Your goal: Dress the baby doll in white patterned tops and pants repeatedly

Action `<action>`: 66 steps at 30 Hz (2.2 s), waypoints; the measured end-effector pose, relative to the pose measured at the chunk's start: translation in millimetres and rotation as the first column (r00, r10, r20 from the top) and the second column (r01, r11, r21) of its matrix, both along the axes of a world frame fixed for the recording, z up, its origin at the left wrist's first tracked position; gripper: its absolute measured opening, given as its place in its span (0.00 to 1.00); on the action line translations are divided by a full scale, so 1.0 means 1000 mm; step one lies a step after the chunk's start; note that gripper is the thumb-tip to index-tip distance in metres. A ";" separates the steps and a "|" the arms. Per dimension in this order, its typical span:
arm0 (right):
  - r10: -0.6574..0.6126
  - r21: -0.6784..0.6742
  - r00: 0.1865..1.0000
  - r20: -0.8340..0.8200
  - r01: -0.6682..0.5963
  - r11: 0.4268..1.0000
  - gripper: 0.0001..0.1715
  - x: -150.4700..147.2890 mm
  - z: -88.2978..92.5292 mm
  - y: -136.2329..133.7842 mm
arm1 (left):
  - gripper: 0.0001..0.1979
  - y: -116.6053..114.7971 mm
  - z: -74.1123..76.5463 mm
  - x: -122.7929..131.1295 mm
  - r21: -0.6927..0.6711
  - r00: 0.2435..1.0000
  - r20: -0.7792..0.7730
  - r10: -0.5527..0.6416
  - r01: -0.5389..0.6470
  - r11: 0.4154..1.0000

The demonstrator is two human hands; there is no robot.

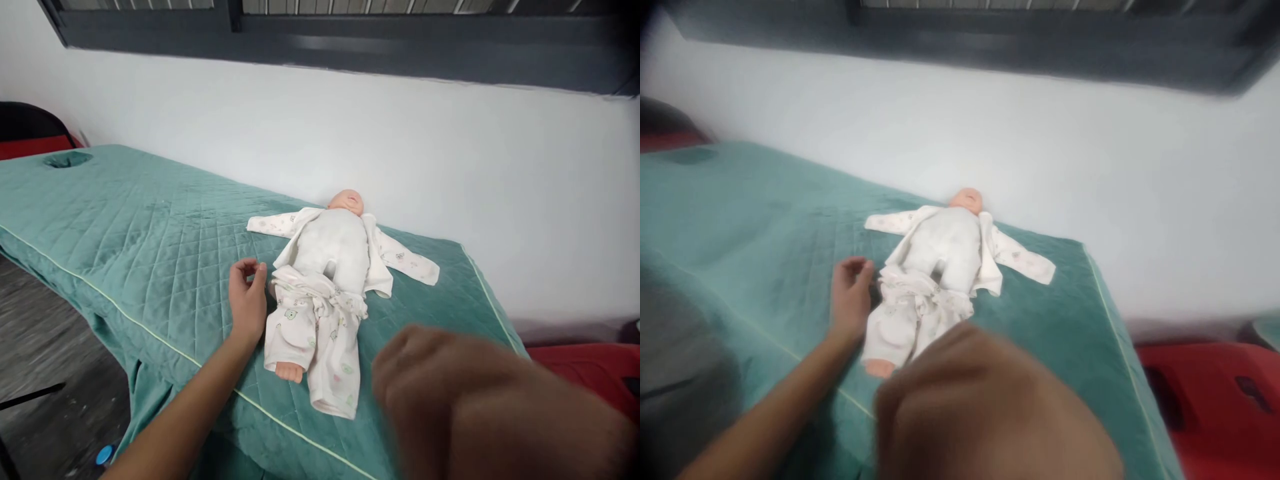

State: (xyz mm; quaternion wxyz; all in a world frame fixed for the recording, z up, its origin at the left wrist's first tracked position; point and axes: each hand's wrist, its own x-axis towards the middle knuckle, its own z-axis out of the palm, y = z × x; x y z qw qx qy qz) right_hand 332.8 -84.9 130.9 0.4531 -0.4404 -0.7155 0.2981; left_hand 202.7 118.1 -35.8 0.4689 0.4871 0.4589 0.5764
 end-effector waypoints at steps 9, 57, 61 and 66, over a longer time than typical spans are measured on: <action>-0.918 -0.109 0.274 0.287 0.961 0.253 0.16 0.145 -0.104 0.092 | 0.15 0.096 0.016 0.045 -0.095 0.877 -0.216 -0.428 0.418 0.904; -0.593 0.001 0.763 0.256 0.613 0.790 0.15 0.078 -0.093 0.097 | 0.01 0.080 0.015 0.033 0.543 0.894 -0.431 0.118 0.153 0.826; -0.487 -0.006 0.816 0.310 0.514 0.858 0.16 0.072 -0.092 0.098 | 0.05 0.068 0.024 0.035 0.190 0.737 -0.402 -0.544 0.648 0.738; -0.310 -0.110 0.888 0.340 0.364 0.925 0.13 0.073 -0.085 0.097 | 0.11 0.073 0.038 0.026 -0.007 0.390 -0.332 -0.859 0.910 0.416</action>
